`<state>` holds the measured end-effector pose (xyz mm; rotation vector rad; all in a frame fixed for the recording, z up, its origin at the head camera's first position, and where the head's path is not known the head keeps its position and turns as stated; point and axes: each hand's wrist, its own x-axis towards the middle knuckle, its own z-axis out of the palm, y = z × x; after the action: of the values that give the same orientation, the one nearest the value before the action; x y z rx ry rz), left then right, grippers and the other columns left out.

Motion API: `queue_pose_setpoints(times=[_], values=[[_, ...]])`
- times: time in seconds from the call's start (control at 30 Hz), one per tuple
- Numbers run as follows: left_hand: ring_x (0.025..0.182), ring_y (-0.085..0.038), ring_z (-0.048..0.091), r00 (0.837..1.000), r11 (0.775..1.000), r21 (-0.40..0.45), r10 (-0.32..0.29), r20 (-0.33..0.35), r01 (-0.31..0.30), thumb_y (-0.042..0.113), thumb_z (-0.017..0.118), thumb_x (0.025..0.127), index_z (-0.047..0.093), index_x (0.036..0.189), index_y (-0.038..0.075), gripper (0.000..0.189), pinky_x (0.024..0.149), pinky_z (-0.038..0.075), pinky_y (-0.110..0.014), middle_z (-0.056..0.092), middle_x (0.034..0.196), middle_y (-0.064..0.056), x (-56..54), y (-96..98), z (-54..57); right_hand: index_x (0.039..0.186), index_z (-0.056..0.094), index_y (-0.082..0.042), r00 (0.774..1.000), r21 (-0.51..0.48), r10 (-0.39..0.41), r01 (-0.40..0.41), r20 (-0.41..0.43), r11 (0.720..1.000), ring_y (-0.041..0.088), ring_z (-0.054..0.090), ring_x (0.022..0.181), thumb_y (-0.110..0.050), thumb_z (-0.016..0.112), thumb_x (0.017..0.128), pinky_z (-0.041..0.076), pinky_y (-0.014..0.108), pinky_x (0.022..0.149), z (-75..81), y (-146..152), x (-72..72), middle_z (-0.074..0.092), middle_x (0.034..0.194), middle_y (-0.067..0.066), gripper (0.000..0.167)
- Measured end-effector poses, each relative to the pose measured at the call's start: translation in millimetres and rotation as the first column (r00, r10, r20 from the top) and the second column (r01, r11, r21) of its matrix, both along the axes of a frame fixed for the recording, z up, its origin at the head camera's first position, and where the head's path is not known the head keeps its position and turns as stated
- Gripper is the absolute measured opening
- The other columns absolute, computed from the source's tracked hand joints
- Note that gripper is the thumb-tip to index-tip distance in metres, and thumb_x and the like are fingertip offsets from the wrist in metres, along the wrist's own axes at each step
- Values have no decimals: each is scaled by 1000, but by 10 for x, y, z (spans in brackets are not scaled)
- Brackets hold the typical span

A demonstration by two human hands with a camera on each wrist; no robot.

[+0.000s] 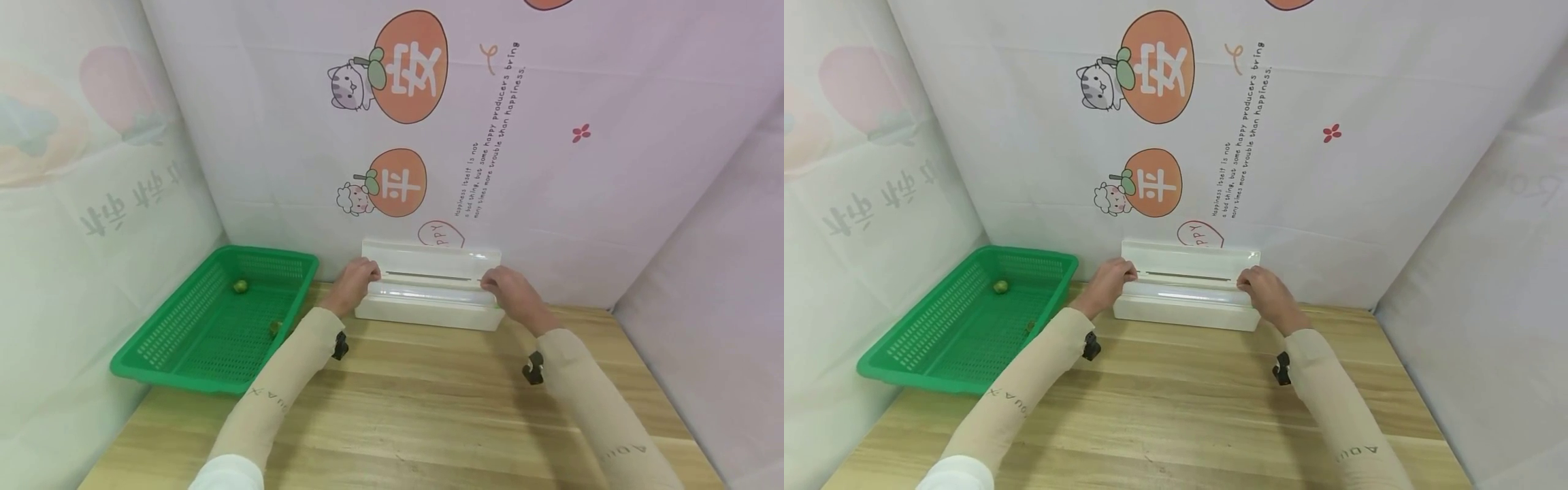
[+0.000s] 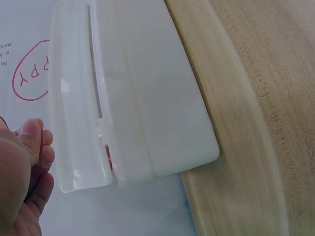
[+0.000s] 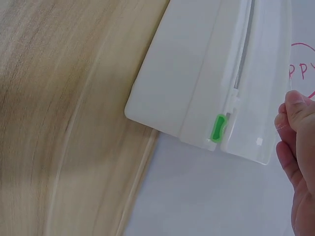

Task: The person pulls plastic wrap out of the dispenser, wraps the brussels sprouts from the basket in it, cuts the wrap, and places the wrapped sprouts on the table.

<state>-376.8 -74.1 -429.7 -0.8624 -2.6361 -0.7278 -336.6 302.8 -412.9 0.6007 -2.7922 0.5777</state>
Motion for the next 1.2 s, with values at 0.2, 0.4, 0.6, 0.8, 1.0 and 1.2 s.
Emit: queue_pose_setpoints(times=[0.2,0.4,0.6,0.8,1.0,1.2], values=[[97,-22,64,1000,1000,5,-15,-19,15,5,63,104,71,101,2,9,89,61,-33,69,99,-10,52,-22,82,109,73,3,1000,16,8,-7,-23,1000,32,70,97,-5,64,103,61,51,90,72,1,61,74,103,17,13],[99,-24,65,1000,1000,5,-9,-26,9,9,62,105,72,104,1,13,90,61,-34,69,100,-11,123,-56,181,107,74,2,999,32,14,-13,-39,999,31,70,95,-5,65,102,62,50,89,181,-37,159,74,101,15,12],[99,-25,66,998,1000,-3,-17,-61,17,10,61,106,72,105,2,14,91,61,-35,71,99,-10,192,-78,261,107,74,2,997,52,23,-19,-73,998,32,70,96,-3,66,101,61,51,89,294,-55,255,75,101,15,12],[98,-25,68,993,999,-16,-35,-112,34,8,63,104,71,102,3,10,91,62,-34,71,96,-10,281,-93,337,105,74,1,995,59,24,-18,-101,998,33,71,98,-1,66,100,61,51,90,382,-41,351,75,102,16,10],[99,-24,66,992,999,-7,-48,-119,47,6,64,103,72,103,2,9,92,62,-33,72,99,-11,408,-129,443,105,74,1,992,65,37,-30,-122,997,34,72,99,-1,67,100,61,52,92,483,-48,460,75,103,17,9],[97,-24,64,985,998,10,-58,-163,60,8,65,103,71,103,2,8,88,61,-34,71,98,-10,522,-158,528,103,74,0,984,59,53,-43,-172,997,30,72,96,0,68,99,62,50,87,552,-57,564,76,100,14,7]])
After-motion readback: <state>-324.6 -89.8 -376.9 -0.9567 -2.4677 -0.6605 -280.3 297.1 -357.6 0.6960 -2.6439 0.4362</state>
